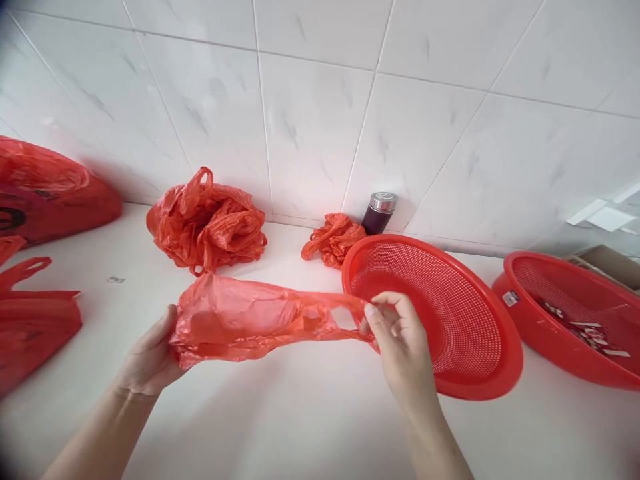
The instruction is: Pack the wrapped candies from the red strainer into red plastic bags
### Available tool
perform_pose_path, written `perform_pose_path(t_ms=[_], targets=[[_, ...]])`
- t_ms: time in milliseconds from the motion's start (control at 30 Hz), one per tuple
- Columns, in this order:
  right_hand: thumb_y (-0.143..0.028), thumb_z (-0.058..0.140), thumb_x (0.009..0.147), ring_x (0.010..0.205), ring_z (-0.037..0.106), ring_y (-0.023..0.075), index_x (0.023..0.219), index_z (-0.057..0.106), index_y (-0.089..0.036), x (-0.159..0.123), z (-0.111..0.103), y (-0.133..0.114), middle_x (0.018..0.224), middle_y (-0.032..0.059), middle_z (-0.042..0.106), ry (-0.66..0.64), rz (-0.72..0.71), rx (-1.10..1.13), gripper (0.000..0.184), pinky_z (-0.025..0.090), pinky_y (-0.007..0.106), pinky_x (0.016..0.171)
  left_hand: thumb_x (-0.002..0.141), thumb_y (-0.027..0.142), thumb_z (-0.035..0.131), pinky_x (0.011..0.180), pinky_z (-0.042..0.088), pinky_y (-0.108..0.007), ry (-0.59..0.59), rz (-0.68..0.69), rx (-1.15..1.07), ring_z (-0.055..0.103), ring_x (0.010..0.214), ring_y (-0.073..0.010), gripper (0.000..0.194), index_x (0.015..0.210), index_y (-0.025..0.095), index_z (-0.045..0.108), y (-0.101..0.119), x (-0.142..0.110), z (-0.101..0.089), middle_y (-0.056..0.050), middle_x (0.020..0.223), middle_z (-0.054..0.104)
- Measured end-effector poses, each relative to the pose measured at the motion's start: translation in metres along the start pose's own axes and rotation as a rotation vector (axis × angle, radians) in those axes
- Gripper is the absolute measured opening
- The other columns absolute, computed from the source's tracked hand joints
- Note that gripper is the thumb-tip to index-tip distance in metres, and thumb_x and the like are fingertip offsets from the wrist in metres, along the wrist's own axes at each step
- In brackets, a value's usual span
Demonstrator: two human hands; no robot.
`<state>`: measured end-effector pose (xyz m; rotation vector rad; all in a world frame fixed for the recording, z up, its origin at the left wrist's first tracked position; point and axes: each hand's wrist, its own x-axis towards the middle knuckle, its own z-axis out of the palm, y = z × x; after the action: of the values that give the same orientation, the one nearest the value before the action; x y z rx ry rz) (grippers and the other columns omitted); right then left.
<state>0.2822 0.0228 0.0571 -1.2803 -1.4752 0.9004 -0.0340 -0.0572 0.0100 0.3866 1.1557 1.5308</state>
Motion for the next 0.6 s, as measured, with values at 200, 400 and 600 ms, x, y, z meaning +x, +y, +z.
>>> perform_pose_path(t_ms=[200, 400, 600], targets=[[-0.019, 0.056, 0.086, 0.099, 0.059, 0.0204, 0.103, 0.058, -0.024, -0.025, 0.026, -0.044, 0.105, 0.0071, 0.062, 0.064, -0.571, -0.092, 0.018, 0.048, 0.034, 0.081, 0.071, 0.039, 0.076, 0.066, 0.058, -0.033, -0.251, -0.188, -0.042, 0.069, 0.073, -0.0214, 0.031, 0.098, 0.026, 0.068, -0.021, -0.002, 0.015, -0.004, 0.082, 0.071], [-0.015, 0.048, 0.087, 0.067, 0.062, 0.017, 0.083, 0.064, -0.021, -0.03, 0.095, -0.009, 0.074, 0.0029, 0.067, -0.707, -0.436, -0.616, 0.018, 0.043, 0.027, 0.061, 0.077, 0.035, 0.071, 0.067, 0.057, -0.033, -0.291, -0.215, -0.026, 0.069, 0.076, -0.0216, 0.027, 0.102, 0.027, 0.066, -0.031, -0.004, 0.025, -0.004, 0.083, 0.069], [-0.021, 0.059, 0.076, 0.09, 0.066, 0.0205, 0.131, 0.054, -0.032, -0.012, 0.085, 0.024, 0.124, 0.0065, 0.061, -0.904, -0.054, -0.804, 0.056, 0.043, 0.025, 0.062, 0.074, 0.035, 0.073, 0.065, 0.055, -0.03, -0.042, -0.068, 0.121, 0.066, 0.073, -0.0186, 0.03, 0.101, 0.025, 0.064, -0.012, 0.007, -0.011, -0.002, 0.085, 0.068]])
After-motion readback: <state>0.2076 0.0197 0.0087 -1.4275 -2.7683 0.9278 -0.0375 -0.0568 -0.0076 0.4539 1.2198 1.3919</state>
